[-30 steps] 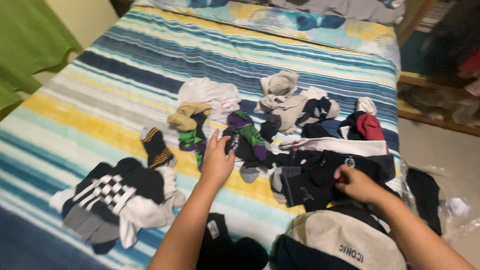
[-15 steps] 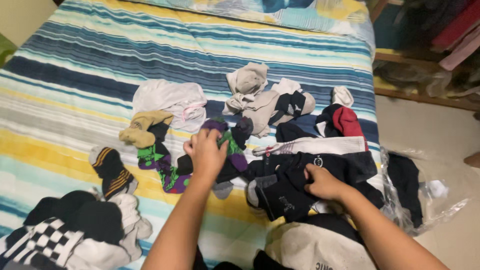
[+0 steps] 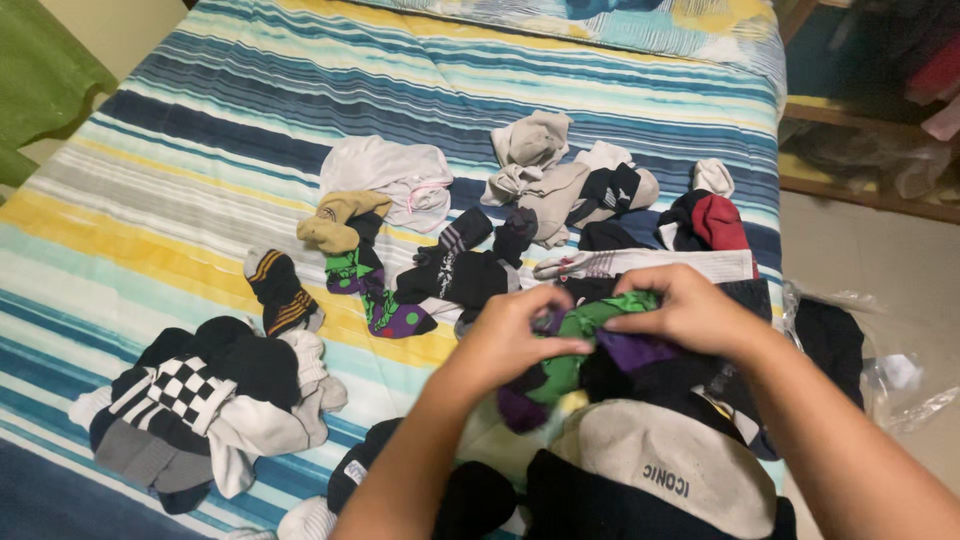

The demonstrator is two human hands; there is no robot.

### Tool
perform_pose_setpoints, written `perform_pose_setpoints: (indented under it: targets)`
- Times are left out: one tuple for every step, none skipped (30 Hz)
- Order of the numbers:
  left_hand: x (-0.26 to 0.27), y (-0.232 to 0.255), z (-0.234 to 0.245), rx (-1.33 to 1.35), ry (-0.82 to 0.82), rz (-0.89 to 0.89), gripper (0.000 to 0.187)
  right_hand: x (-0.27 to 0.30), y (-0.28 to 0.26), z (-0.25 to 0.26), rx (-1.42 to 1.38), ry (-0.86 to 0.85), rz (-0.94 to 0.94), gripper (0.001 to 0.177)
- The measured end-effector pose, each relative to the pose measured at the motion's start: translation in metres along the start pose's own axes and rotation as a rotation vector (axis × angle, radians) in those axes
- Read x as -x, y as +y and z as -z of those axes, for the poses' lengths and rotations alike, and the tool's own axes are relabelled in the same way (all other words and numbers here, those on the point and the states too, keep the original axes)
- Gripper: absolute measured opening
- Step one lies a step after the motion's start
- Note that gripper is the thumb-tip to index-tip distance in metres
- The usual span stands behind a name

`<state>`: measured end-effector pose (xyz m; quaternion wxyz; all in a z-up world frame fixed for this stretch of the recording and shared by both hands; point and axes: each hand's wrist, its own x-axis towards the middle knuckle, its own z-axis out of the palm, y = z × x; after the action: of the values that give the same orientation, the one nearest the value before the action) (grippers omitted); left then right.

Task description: The person matches socks by picking them up from a bed, pairing them, and then folding or rolling the pairs together.

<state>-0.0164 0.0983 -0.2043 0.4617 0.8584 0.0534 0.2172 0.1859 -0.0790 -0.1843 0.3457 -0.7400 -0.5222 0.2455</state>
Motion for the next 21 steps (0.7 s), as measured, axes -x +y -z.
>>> perform_pose_setpoints:
  targets:
    - [0.007,-0.016,0.008,0.019,-0.185,0.189,0.042,0.002,0.003,0.004,-0.345,-0.156,-0.394,0.018]
    - [0.016,-0.034,0.015,0.002,-0.212,0.216,0.039,0.004,0.006,0.005,-0.344,-0.155,-0.392,0.018]
    - [0.027,-0.055,0.021,-0.016,-0.24,0.243,0.037,0.005,0.009,0.007,-0.426,-0.075,-0.389,0.017]
    - [0.035,-0.078,0.028,0.061,-0.195,0.342,0.034,0.005,0.01,0.008,-0.507,0.006,-0.384,0.018]
    - [0.042,-0.103,0.035,0.138,-0.149,0.439,0.033,0.006,0.011,0.007,-0.504,0.007,-0.38,0.018]
    - [0.048,-0.129,0.043,0.03,0.071,0.509,0.03,0.007,0.01,0.004,-0.511,0.09,-0.408,0.02]
    - [0.053,-0.154,0.05,-0.078,0.292,0.576,0.028,0.006,0.01,0.003,-0.517,0.174,-0.435,0.022]
    - [0.063,-0.178,0.053,-0.384,0.557,0.594,0.034,0.008,0.009,0.003,-0.515,0.174,-0.435,0.022]
    - [0.071,-0.199,0.056,-0.695,0.815,0.588,0.042,0.011,0.008,0.004,-0.69,0.15,-0.513,0.028]
    - [0.071,-0.22,0.061,-0.694,0.818,0.587,0.042,0.013,0.007,0.006,-0.866,0.125,-0.588,0.035]
    - [0.069,-0.237,0.065,-0.649,0.647,0.77,0.053,0.016,0.008,0.009,-0.863,0.125,-0.586,0.035]
    - [0.069,-0.249,0.068,-0.597,0.469,0.945,0.064,0.021,0.011,0.011,-1.005,0.13,-0.531,0.044]
    - [0.068,-0.255,0.07,-0.595,0.469,0.944,0.064,0.027,0.017,0.014,-1.145,0.134,-0.472,0.054]
    - [0.062,-0.256,0.073,-0.269,0.656,0.918,0.048,0.036,0.024,0.019,-1.142,0.136,-0.473,0.054]
    - [0.055,-0.251,0.076,0.063,0.826,0.873,0.032,0.046,0.031,0.027,-1.422,-0.073,-0.22,0.058]
    - [0.047,-0.24,0.084,0.065,0.82,0.869,0.032,0.052,0.037,0.031,-1.679,-0.29,0.058,0.062]
    - [0.04,-0.223,0.095,0.496,0.913,0.685,0.027,0.052,0.041,0.034,-1.678,-0.283,0.061,0.062]
    - [0.034,-0.201,0.106,0.921,0.972,0.479,0.022,0.052,0.042,0.036,-1.339,0.033,-0.119,0.057]
    - [0.028,-0.176,0.119,0.982,0.854,0.439,0.021,0.05,0.04,0.038,-0.975,0.323,-0.288,0.052]
    - [0.02,-0.147,0.131,1.041,0.733,0.402,0.02,0.049,0.035,0.038,-0.976,0.332,-0.292,0.052]
    - [0.006,-0.118,0.139,1.097,0.654,0.406,0.02,0.047,0.028,0.039,-1.008,0.424,-0.176,0.052]
